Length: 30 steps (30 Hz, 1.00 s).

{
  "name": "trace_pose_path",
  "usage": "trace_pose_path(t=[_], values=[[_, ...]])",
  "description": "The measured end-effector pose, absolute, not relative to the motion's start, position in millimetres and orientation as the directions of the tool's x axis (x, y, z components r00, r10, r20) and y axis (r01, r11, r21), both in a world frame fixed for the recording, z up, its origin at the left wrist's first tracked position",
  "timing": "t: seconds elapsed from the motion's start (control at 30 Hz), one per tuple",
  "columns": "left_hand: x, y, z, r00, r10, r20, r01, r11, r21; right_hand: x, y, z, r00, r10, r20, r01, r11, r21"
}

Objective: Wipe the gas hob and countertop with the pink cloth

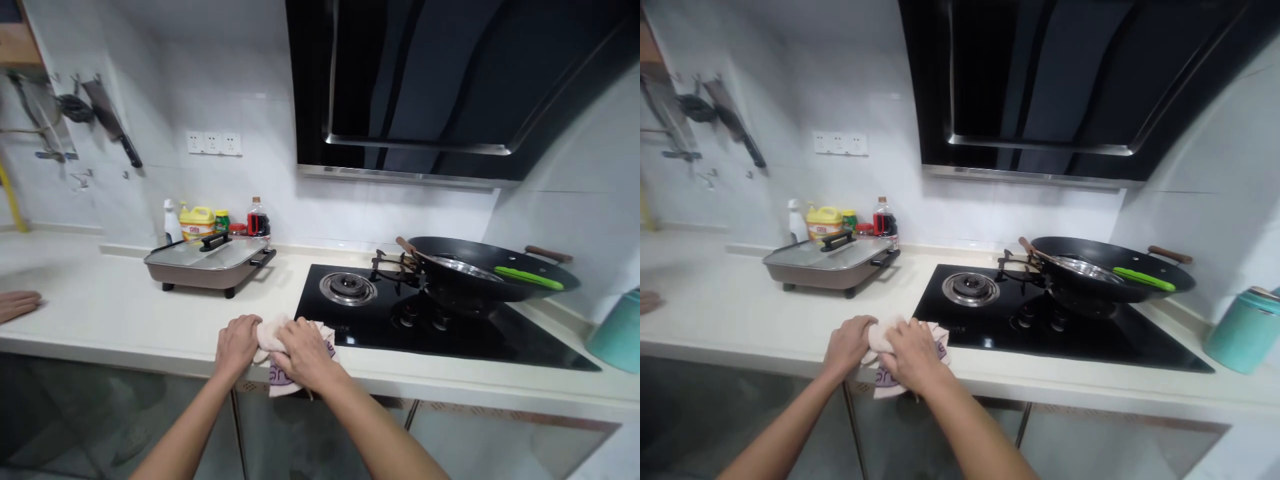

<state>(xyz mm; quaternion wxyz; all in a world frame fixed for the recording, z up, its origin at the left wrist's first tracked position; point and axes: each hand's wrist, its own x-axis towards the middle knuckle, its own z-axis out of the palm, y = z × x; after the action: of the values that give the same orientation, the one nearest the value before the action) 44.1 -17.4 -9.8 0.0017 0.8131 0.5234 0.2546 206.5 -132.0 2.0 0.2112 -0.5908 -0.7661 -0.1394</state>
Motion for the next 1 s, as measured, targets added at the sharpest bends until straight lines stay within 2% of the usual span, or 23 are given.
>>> trace_pose_path(t=[0.2, 0.47, 0.6, 0.8, 0.9, 1.0], values=[[44, -8, -5, 0.192, 0.914, 0.357, 0.857, -0.334, 0.394, 194, -143, 0, -0.141, 0.840, 0.524, 0.976, 0.208, -0.069], [41, -16, 6, 0.209, 0.925, 0.319, 0.857, -0.330, 0.397, 263, -188, -5, -0.061, 0.859, 0.508, 0.987, 0.127, -0.095], [43, -16, 7, 0.215, 0.920, 0.328, 0.866, -0.335, 0.371, 342, -242, -17, 0.099, 0.844, 0.527, 0.992, -0.043, -0.118], [46, -19, 12, 0.239, 0.919, 0.315, 0.874, -0.344, 0.342, 473, -332, -39, 0.343, 0.798, 0.496, 0.930, -0.364, -0.057], [47, -20, 14, 0.256, 0.918, 0.303, 0.871, -0.355, 0.339, 539, -371, -50, 0.480, 0.740, 0.470, 0.858, -0.507, -0.079], [48, -20, 14, 0.259, 0.918, 0.302, 0.873, -0.356, 0.334, 595, -401, -51, 0.633, 0.620, 0.464, 0.733, -0.673, -0.102]])
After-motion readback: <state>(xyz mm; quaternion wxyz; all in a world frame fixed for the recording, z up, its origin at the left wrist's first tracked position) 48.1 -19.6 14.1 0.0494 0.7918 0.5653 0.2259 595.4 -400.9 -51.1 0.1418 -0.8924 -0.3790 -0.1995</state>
